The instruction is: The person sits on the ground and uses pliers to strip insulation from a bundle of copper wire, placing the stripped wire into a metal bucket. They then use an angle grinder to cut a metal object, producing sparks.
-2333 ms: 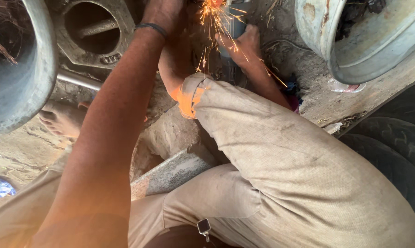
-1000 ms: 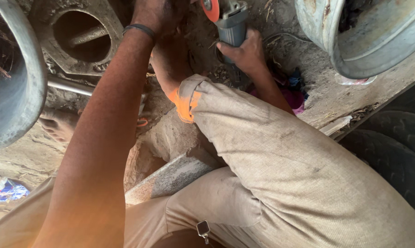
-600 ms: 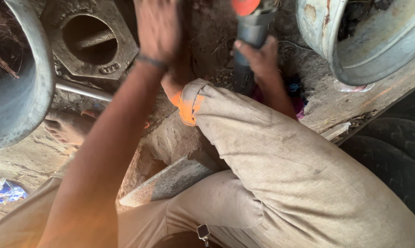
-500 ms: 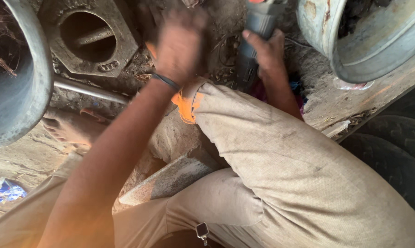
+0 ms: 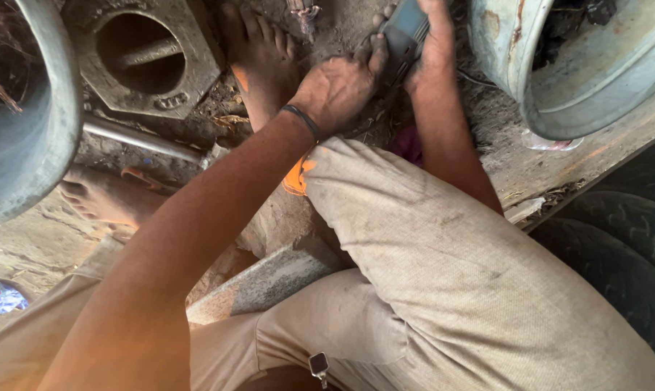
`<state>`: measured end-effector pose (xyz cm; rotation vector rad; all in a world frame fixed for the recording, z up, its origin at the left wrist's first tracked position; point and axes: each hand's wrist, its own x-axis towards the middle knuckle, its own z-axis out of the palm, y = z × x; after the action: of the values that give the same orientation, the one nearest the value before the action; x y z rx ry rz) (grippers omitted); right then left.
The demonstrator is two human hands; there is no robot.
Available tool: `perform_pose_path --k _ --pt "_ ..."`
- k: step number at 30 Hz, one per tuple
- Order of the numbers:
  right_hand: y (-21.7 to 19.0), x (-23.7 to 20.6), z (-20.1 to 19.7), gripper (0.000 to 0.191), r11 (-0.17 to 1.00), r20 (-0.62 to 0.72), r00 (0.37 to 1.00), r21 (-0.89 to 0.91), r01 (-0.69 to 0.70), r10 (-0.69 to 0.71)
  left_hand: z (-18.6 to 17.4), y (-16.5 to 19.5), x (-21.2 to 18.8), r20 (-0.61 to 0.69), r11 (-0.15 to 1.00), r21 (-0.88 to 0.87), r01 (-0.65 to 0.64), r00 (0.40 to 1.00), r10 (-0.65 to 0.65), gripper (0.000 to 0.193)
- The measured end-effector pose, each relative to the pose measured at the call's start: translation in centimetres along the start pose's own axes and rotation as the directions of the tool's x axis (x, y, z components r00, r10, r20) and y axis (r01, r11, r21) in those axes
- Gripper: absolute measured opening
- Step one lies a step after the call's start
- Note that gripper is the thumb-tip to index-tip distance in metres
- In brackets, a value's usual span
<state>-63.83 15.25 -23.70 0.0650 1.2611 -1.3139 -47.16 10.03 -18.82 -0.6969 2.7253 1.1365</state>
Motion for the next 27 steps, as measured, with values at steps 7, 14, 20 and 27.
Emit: perform_pose_path --k 7,14,20,27 --pt "0.0 1.3 -0.7 0.047 0.999 0.078 0.996 -0.024 -0.049 0.05 -0.1 -0.5 0.4 -0.13 0.806 -0.586 0.083 0.972 -0.195 0.103" --pt "0.6 0.7 -3.6 0.049 0.939 0.08 0.997 -0.341 0.047 -0.021 0.5 -0.1 0.2 -0.046 0.715 -0.683 0.146 0.969 -0.242 0.104" --pt "0.6 -0.2 -5.4 0.068 0.904 0.109 0.993 -0.42 0.08 -0.037 0.3 -0.2 -0.9 0.051 0.669 -0.732 0.128 0.99 -0.134 0.105" --pt "1.2 -1.5 -5.1 0.081 0.859 0.144 0.99 -0.508 0.066 0.009 1.2 -0.2 -1.0 0.025 0.638 -0.769 0.031 1.0 -0.019 0.056"
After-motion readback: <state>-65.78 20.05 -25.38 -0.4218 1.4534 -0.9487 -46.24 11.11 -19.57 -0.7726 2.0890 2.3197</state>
